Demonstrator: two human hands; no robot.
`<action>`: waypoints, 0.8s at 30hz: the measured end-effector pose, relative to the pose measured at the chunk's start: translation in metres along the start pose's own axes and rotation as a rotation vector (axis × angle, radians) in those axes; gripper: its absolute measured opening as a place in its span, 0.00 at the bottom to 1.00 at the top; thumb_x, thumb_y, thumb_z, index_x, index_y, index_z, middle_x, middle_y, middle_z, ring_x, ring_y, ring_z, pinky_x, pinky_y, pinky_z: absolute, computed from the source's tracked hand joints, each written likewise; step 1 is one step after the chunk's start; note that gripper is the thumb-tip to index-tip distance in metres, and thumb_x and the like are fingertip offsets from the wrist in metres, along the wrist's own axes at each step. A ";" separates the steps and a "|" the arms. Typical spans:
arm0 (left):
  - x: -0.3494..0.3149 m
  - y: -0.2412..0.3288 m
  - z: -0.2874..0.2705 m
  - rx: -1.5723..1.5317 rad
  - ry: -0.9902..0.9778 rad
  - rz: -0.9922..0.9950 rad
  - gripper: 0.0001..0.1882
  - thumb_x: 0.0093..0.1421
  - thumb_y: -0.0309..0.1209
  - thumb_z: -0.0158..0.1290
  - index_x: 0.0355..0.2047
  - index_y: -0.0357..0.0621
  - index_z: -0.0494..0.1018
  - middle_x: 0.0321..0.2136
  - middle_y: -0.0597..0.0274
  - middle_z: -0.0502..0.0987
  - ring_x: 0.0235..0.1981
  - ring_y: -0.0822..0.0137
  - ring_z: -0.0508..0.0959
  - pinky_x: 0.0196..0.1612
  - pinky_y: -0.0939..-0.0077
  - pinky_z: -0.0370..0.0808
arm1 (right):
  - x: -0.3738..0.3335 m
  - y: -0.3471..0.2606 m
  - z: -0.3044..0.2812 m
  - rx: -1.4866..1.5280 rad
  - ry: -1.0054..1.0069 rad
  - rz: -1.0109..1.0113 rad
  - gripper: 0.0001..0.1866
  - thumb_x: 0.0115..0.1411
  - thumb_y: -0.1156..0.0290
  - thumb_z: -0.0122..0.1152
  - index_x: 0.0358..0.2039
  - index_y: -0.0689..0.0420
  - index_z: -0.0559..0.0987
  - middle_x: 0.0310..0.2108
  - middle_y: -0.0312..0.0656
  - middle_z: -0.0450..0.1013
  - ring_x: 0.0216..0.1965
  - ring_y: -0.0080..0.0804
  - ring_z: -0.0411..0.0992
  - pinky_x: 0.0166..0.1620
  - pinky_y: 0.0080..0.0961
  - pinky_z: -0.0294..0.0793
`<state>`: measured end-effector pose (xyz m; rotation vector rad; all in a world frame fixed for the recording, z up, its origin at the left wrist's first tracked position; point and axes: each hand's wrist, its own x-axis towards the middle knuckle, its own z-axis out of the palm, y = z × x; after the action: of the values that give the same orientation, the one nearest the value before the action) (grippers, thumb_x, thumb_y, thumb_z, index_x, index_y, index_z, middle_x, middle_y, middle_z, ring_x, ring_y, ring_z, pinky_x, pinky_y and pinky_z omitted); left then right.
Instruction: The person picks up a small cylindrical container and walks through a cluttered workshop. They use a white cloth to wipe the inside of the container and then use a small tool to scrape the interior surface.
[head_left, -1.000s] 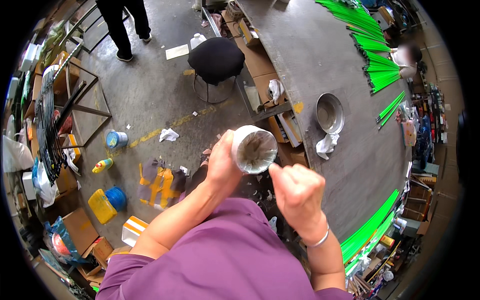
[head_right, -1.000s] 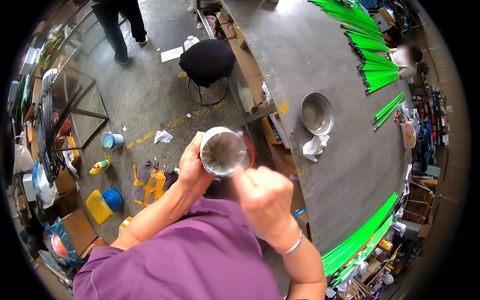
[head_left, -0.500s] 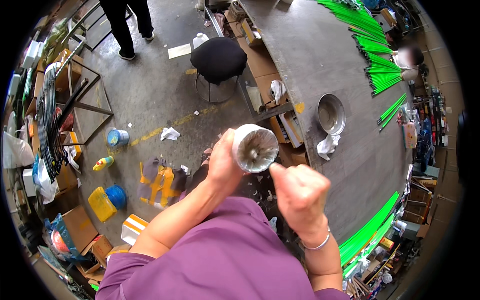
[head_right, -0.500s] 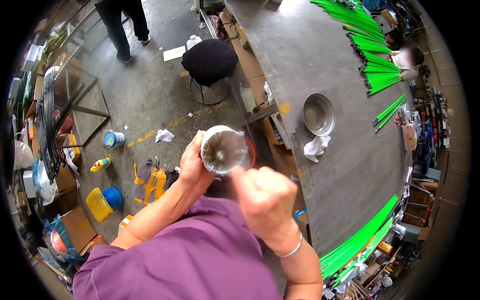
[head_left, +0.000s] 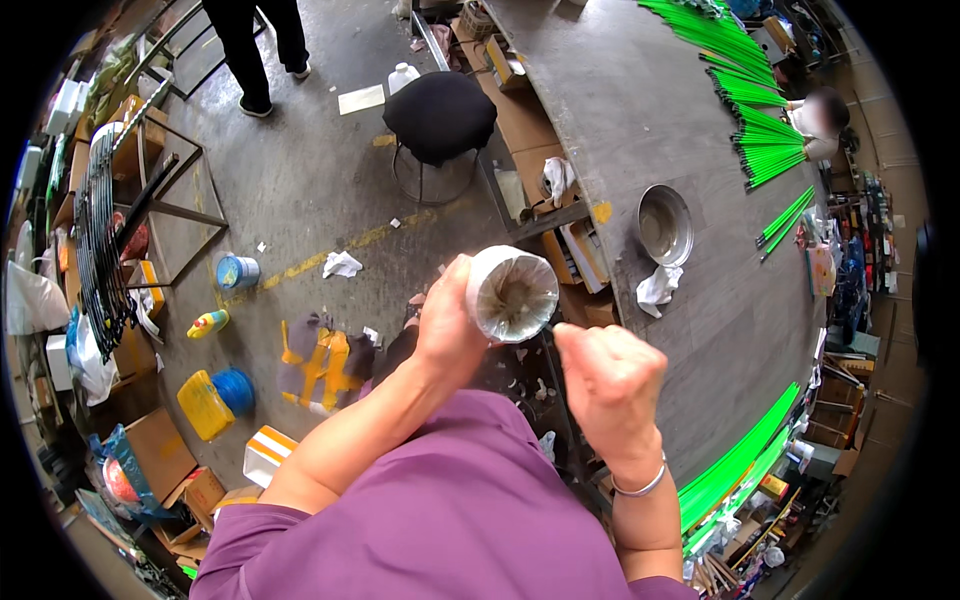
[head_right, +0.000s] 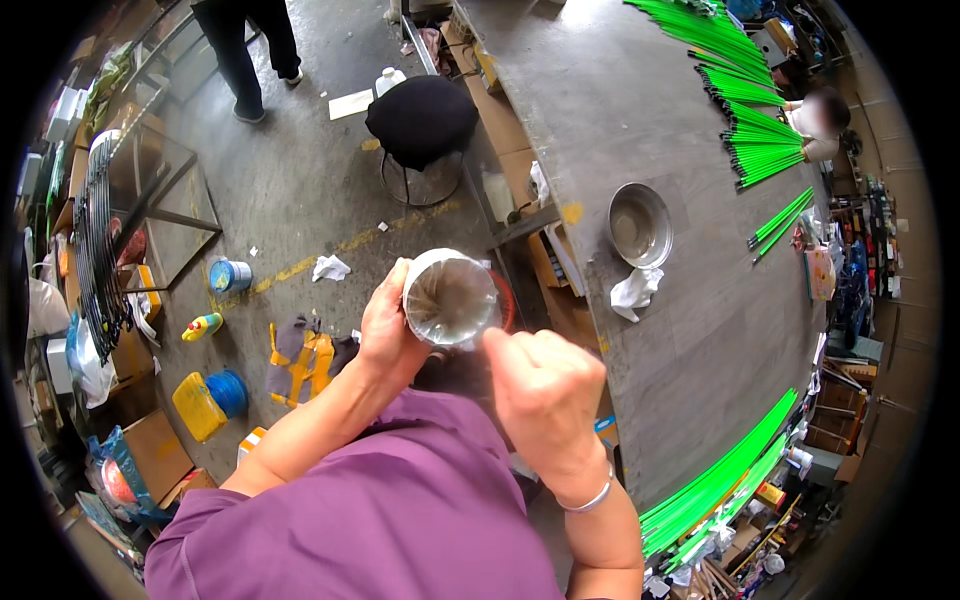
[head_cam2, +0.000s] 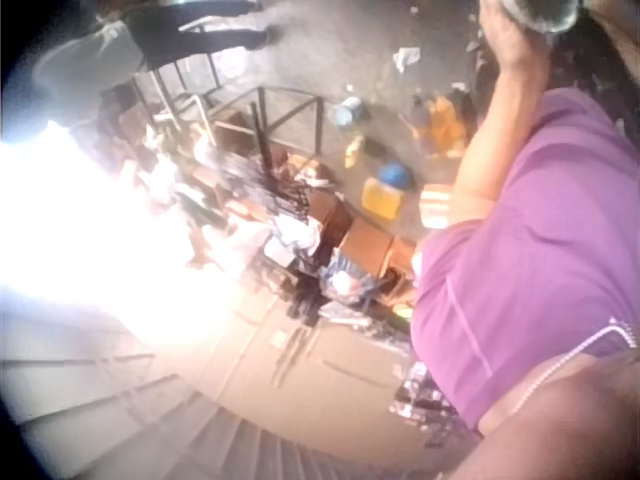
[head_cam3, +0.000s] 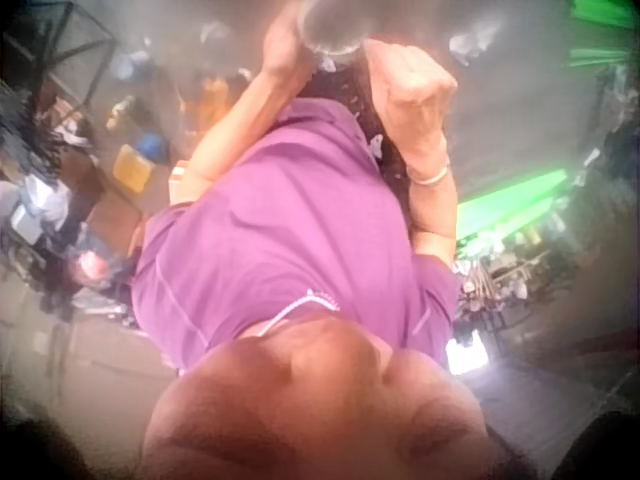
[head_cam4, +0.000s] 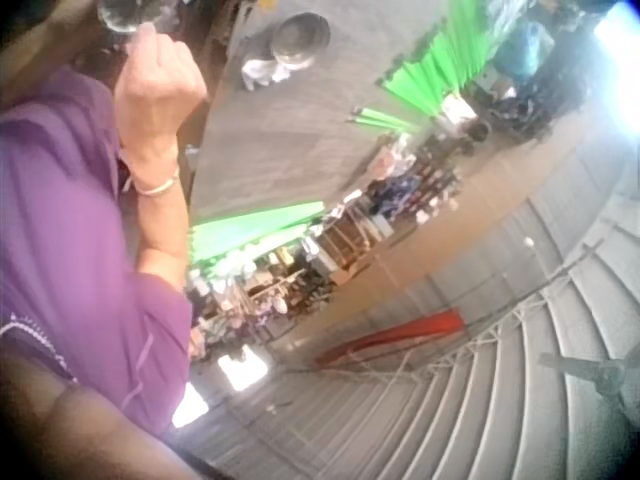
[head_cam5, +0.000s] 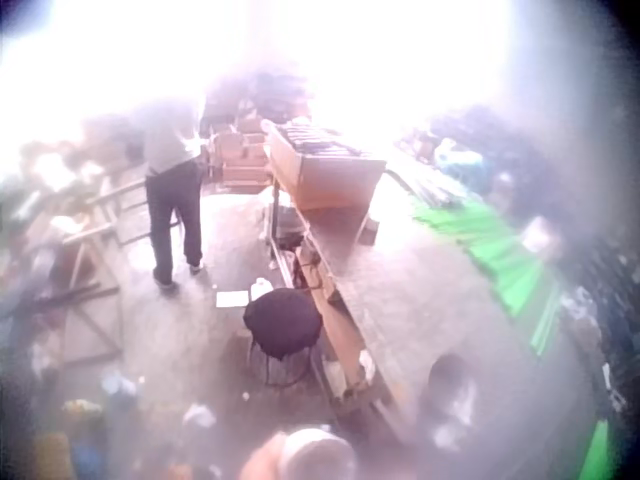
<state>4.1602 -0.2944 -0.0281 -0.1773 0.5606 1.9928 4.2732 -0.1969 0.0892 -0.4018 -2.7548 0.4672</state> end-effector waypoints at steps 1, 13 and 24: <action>0.002 -0.002 -0.002 -0.005 0.004 0.006 0.22 0.70 0.43 0.36 0.44 0.37 0.71 0.42 0.56 0.77 0.44 0.63 0.76 0.52 0.65 0.72 | 0.005 -0.005 -0.002 -0.010 0.022 0.007 0.07 0.45 0.84 0.64 0.26 0.60 0.78 0.14 0.40 0.63 0.15 0.36 0.63 0.20 0.30 0.62; 0.003 -0.003 -0.004 -0.013 0.050 0.006 0.22 0.70 0.42 0.36 0.45 0.36 0.71 0.42 0.54 0.77 0.45 0.62 0.76 0.53 0.65 0.71 | -0.001 0.001 0.002 -0.067 -0.013 -0.043 0.04 0.45 0.79 0.56 0.23 0.56 0.73 0.14 0.36 0.62 0.17 0.31 0.65 0.20 0.28 0.65; 0.002 -0.005 0.004 -0.005 0.098 -0.008 0.20 0.69 0.42 0.33 0.44 0.39 0.68 0.40 0.55 0.76 0.40 0.62 0.78 0.44 0.65 0.76 | -0.003 0.003 0.012 -0.029 -0.056 -0.074 0.05 0.46 0.81 0.59 0.23 0.56 0.73 0.14 0.37 0.64 0.17 0.32 0.66 0.19 0.28 0.64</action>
<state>4.1642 -0.2890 -0.0269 -0.2806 0.6162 1.9863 4.2725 -0.1988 0.0767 -0.2969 -2.8226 0.4268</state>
